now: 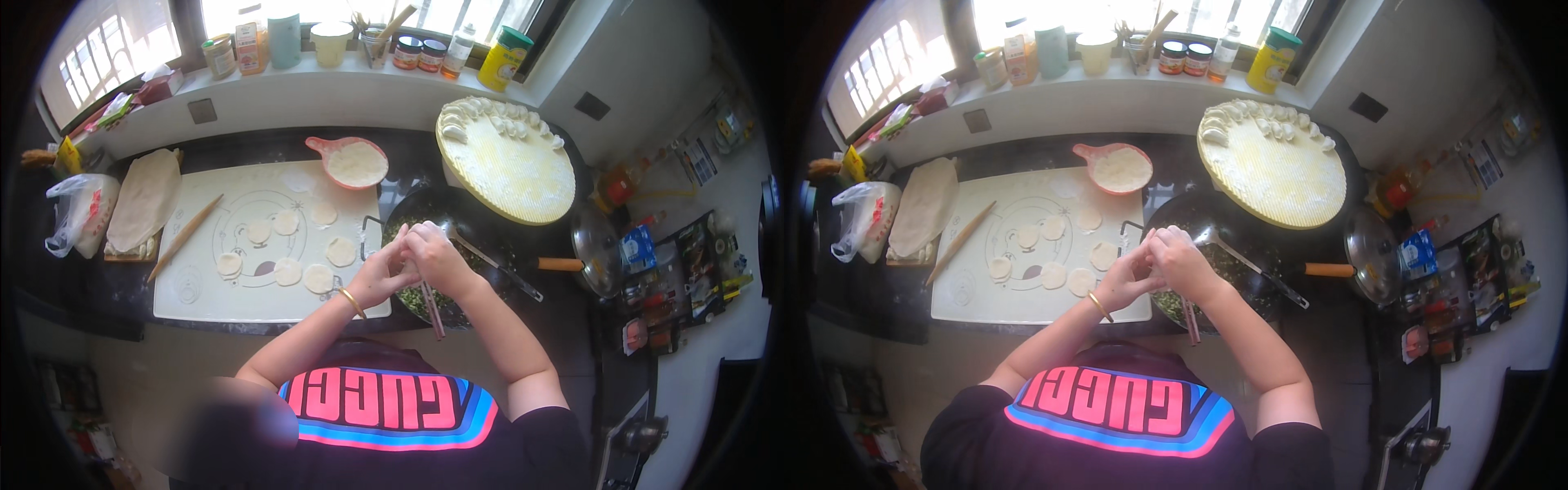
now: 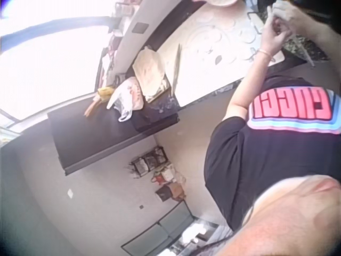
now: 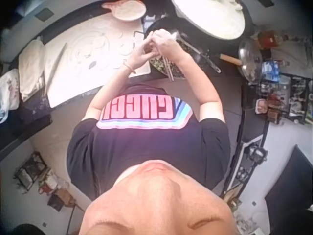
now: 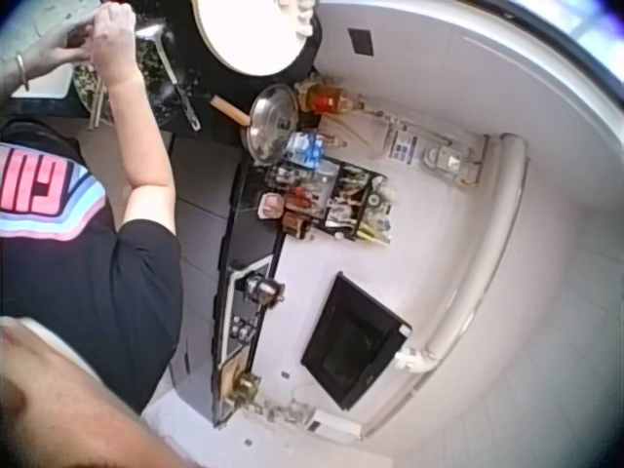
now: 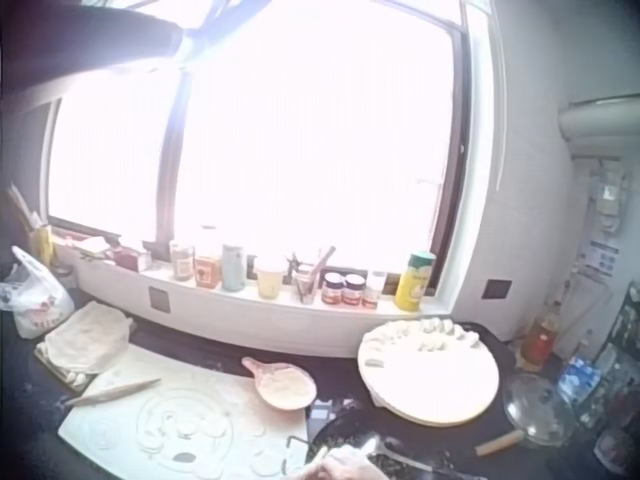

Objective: The person prepares dumplings by placing a green vegetable filling onto round dough wrappers using chopsticks. They fold and pleat the dough to seal the dumplings and place the finished items onto a large yellow tray. The process is repeated continuously throughout the clip.

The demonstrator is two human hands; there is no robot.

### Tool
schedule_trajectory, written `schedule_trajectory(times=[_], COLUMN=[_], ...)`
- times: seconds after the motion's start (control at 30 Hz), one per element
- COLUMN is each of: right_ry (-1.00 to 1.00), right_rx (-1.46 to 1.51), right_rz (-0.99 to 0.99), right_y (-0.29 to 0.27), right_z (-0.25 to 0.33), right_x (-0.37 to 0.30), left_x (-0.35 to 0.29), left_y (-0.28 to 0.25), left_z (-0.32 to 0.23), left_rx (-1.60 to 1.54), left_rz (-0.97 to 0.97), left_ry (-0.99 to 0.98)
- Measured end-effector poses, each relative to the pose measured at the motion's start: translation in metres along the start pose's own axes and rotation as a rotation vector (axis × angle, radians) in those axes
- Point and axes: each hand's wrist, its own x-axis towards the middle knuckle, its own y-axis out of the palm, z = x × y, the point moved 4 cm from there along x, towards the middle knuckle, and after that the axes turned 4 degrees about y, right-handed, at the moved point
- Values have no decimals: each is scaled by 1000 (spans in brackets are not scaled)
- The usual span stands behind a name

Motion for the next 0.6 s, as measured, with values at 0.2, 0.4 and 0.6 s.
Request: schedule_trajectory(times=[0.2, 0.4, 0.6], right_ry=[170, 284, 184], right_rx=[257, 306, 311], right_rz=[-70, 25, -104], right_y=[5, 15, 22], right_z=[-5, 5, 14], right_x=[4, 8, 14], left_x=[-10, -18, -24], left_y=[-18, -30, -37], left_z=[6, 10, 10], left_rx=[-45, 129, 107], left_rz=[-75, -73, -154], left_ry=[-72, -86, -29])
